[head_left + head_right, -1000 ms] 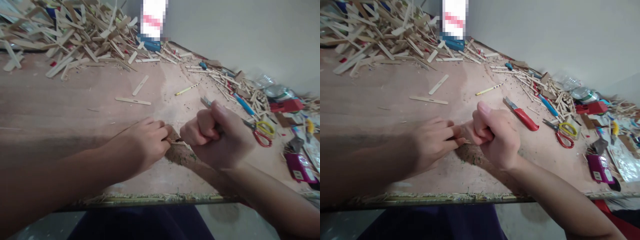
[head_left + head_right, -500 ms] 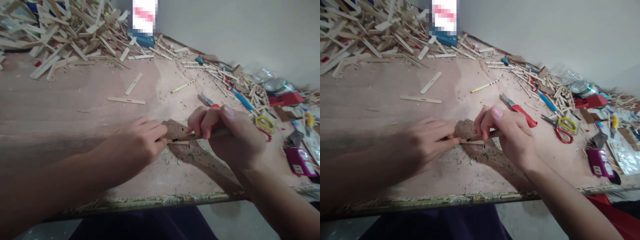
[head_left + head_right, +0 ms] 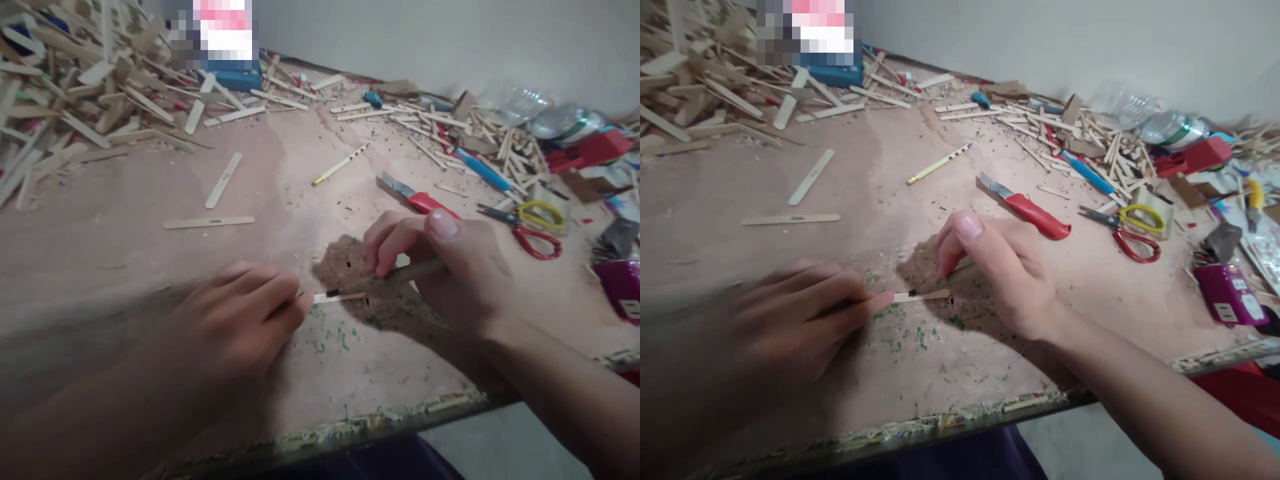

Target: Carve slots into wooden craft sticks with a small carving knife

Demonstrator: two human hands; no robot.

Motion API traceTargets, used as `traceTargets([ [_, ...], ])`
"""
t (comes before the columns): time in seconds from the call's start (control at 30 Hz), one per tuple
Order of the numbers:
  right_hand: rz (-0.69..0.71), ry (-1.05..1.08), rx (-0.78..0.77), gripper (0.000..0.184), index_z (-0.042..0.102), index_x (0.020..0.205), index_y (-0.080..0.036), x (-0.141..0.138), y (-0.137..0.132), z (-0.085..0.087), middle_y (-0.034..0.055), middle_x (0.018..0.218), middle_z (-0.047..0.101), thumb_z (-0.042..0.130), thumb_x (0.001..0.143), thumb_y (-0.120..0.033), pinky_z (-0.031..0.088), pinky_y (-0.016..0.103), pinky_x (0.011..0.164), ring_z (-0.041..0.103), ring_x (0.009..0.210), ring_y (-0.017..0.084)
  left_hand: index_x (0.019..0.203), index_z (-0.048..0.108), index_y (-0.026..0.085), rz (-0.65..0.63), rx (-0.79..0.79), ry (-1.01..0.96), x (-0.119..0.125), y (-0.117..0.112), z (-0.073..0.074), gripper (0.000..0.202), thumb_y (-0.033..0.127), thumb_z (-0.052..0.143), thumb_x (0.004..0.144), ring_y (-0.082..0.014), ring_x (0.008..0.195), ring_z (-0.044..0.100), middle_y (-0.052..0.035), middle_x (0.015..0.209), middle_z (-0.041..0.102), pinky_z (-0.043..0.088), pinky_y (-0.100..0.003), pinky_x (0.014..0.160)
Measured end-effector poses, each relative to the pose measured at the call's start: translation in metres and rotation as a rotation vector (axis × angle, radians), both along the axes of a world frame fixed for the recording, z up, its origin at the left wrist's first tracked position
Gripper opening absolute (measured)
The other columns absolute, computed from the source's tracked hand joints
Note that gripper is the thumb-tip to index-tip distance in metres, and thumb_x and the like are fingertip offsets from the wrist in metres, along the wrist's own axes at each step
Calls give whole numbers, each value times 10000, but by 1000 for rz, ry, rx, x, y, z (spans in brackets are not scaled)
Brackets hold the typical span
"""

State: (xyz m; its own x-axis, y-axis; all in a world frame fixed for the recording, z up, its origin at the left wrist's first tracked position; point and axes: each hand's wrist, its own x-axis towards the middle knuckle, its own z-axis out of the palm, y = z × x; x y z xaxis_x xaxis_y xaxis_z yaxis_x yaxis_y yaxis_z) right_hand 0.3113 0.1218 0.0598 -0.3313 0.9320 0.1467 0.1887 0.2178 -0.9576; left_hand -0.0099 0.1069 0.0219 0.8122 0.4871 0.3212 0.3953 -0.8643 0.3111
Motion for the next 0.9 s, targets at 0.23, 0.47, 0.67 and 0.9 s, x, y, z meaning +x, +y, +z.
traceTargets([
  [0.23,-57,55,-15,631,854,777,-268,-5,-2,-4,51,859,838,732,1298,-602,691,408,922,772,843,225,1175,843,194,41,105,-48,12,-3,-3,418,34,476,1297,-263,1004,801,-37,1037,843,631,-438,992],
  [0.47,-61,52,0,657,850,775,-278,-4,-2,-7,42,847,828,686,1322,-603,685,425,936,778,841,224,1214,851,179,25,105,-7,7,1,0,445,40,439,1309,-266,1026,835,-46,1072,869,671,-441,1010],
  [0.67,-24,41,5,652,872,824,-286,0,-1,-8,42,886,840,653,1338,-624,676,447,975,771,876,244,1267,827,165,9,83,12,6,2,4,393,39,458,1319,-260,1088,838,-38,1104,858,678,-431,1053],
  [0.9,-30,69,-19,645,892,819,-296,0,-1,-10,52,889,839,672,1319,-639,668,472,983,730,854,262,1213,835,179,24,100,3,6,-1,5,432,27,444,1315,-237,1039,834,-22,1066,848,674,-408,1034],
])
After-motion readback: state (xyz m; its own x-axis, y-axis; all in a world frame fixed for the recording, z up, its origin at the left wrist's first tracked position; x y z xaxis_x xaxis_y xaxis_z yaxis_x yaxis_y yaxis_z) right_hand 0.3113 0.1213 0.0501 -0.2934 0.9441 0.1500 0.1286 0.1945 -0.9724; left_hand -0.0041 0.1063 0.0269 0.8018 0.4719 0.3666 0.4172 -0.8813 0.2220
